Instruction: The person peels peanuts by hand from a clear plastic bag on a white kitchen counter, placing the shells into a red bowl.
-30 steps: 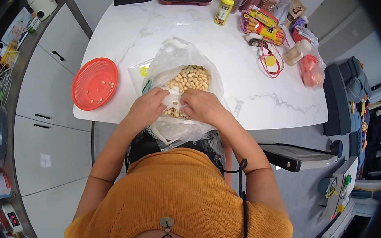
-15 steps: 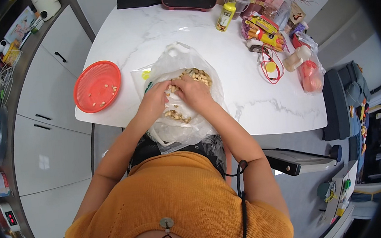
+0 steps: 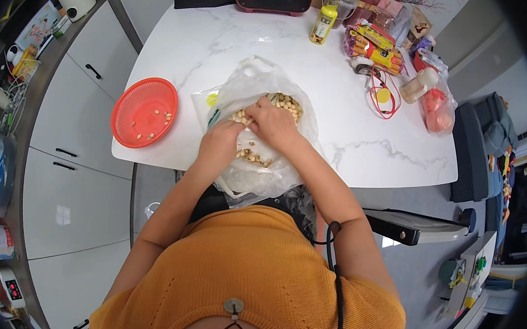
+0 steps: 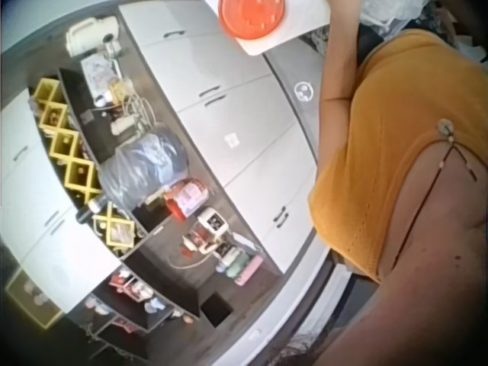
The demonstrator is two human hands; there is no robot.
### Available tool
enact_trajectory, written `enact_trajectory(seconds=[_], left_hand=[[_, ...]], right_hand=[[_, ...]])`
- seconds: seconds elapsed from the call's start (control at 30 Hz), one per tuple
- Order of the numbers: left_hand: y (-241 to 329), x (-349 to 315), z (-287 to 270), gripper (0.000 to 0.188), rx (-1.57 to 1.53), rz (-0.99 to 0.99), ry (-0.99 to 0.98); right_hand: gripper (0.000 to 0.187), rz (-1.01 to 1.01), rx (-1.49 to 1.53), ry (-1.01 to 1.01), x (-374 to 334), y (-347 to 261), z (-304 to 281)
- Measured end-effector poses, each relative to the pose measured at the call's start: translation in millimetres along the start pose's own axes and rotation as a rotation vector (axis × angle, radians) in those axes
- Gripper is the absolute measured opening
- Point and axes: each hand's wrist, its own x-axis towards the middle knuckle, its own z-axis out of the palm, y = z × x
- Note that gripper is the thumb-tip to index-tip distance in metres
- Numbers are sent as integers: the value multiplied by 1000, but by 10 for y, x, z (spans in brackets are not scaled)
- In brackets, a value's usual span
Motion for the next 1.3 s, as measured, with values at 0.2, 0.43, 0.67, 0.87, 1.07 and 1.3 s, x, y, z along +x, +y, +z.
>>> enact_trajectory(seconds=[0.2, 0.43, 0.67, 0.87, 1.07, 1.3], left_hand=[[10, -6, -89, 15, -104, 134, -138], [77, -125, -132, 14, -102, 154, -319], [110, -118, -80, 13, -195, 145, -217], [58, -72, -83, 12, -124, 176, -349], [100, -72, -89, 14, -78, 179, -357], [203, 136, -92, 16, 147, 249, -193]], right_hand=[[12, 8, 68, 56, 13, 7, -3], [15, 98, 347, 71, -253, -69, -171], [15, 127, 468, -57, -230, 72, -127], [14, 83, 455, -22, 117, 250, -41], [14, 31, 376, 12, 105, 164, -39], [14, 5, 94, -15, -200, 92, -228]])
